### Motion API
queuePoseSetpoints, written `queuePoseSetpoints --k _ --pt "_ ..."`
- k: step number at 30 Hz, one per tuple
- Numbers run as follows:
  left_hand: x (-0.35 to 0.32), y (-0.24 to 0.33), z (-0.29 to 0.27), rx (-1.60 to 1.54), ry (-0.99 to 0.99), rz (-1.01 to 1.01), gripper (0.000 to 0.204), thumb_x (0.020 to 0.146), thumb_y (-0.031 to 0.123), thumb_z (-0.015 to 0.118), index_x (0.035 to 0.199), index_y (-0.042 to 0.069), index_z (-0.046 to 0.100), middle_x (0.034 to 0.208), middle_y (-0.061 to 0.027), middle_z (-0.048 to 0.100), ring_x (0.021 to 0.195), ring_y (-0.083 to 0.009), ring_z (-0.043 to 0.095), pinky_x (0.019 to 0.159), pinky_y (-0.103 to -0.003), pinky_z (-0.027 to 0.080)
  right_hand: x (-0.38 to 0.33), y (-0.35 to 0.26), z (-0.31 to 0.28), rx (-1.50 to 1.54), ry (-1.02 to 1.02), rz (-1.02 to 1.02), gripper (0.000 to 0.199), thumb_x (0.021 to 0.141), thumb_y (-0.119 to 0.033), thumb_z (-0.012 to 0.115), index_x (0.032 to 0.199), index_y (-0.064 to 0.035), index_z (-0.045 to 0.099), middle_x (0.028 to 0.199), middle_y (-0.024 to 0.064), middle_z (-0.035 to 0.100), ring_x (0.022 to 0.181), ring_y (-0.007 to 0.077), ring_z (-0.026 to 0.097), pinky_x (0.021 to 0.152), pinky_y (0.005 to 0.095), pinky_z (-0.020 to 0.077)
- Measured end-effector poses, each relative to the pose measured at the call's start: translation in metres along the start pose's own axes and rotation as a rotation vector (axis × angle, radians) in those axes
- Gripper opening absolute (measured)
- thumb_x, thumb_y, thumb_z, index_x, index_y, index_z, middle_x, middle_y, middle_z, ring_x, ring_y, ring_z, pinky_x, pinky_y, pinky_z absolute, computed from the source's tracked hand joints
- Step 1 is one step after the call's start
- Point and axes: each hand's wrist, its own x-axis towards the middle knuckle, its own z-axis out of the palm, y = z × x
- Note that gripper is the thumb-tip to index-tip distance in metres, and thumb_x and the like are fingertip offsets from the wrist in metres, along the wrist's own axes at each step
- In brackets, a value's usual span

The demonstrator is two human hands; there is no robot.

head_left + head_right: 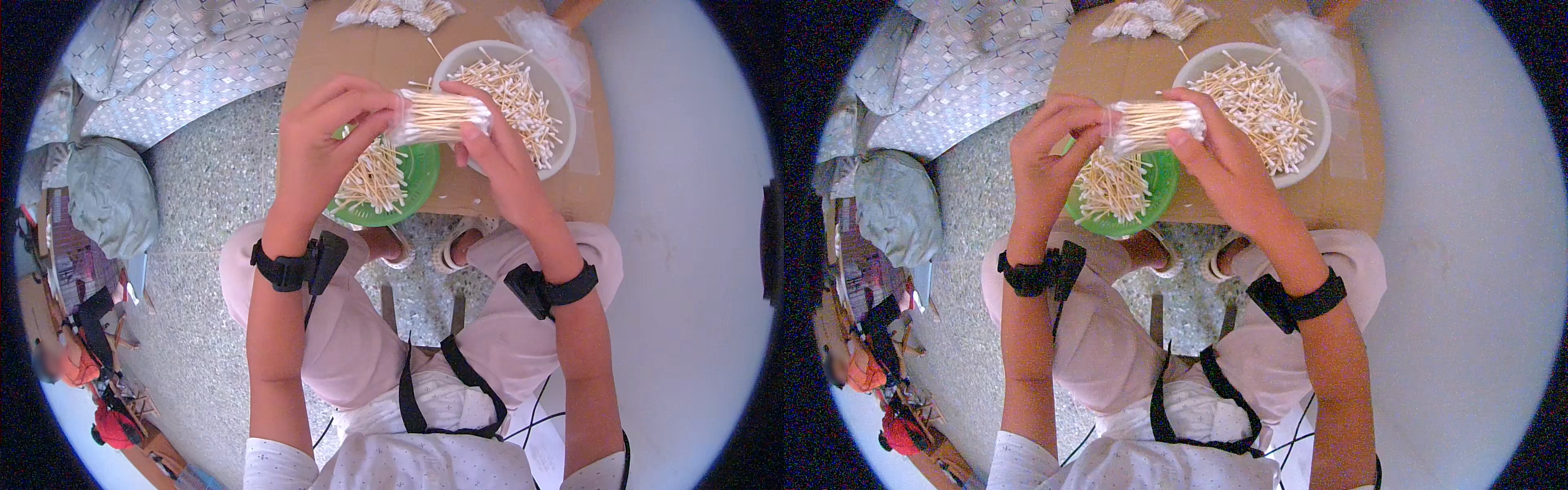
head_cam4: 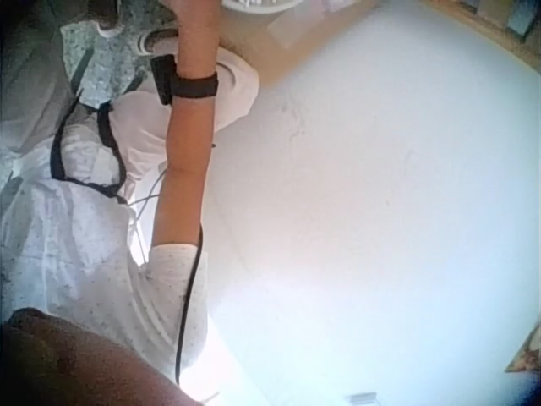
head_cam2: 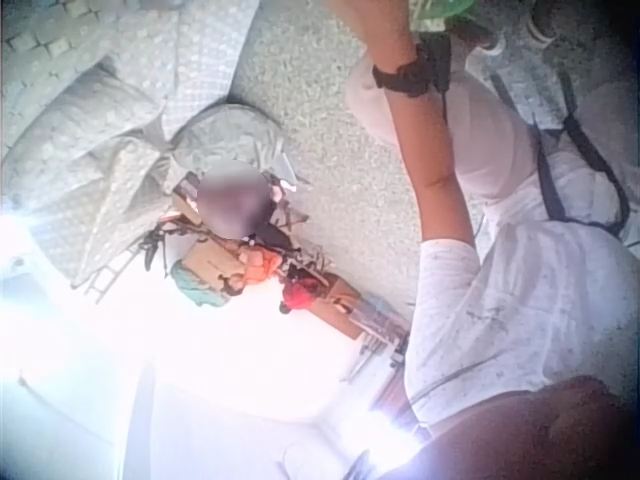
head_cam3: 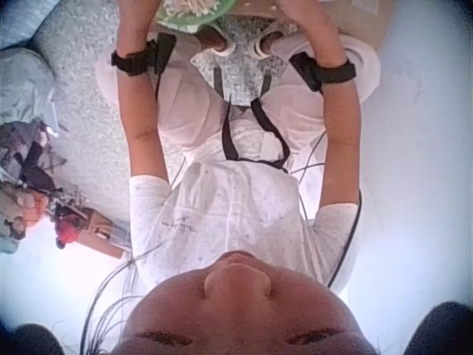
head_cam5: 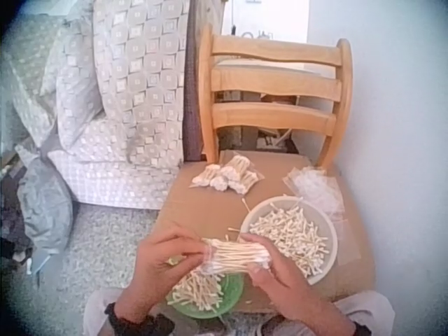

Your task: The recorder is sorting and packing bundles of cotton swabs into small clear plastic bags.

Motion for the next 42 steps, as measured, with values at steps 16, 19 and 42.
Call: queuePoseSetpoints --k 16,19,42 --pt "-0.004 0.003 0.010 0.144 0.093 -0.027 0.011 0.080 0.005 0.071 0.090 0.003 0.066 0.083 -0.0057 0.064 0.071 -0.0163 0.063 0.062 -0.028 0.050 0.002 -0.002 0.000 0.194 0.005 0.021 0.038 0.099 -0.030 0.042 0.126 -0.0047 0.049 0.100 0.0075 0.060 0.079 0.0135 0.054 0.077 0.0277 0.0455" --pt "-0.004 0.003 0.012 0.079 0.117 0.029 0.012 0.078 0.001 0.072 0.090 0.003 0.069 0.083 -0.0061 0.064 0.072 -0.0161 0.063 0.062 -0.026 0.051 0.001 -0.004 0.001 0.212 0.005 0.043 0.039 0.099 -0.030 0.039 0.126 -0.0046 0.049 0.101 0.0077 0.060 0.080 0.0138 0.054 0.079 0.0284 0.0451" --pt "-0.003 0.000 0.012 0.032 0.012 0.001 0.015 0.076 0.001 0.071 0.091 0.003 0.067 0.078 -0.0044 0.062 0.068 -0.0117 0.060 0.062 -0.025 0.049 0.002 -0.002 -0.002 0.151 0.007 0.064 0.039 0.100 -0.034 0.036 0.125 -0.0069 0.048 0.100 0.0068 0.059 0.080 0.0138 0.051 0.074 0.0277 0.0440"
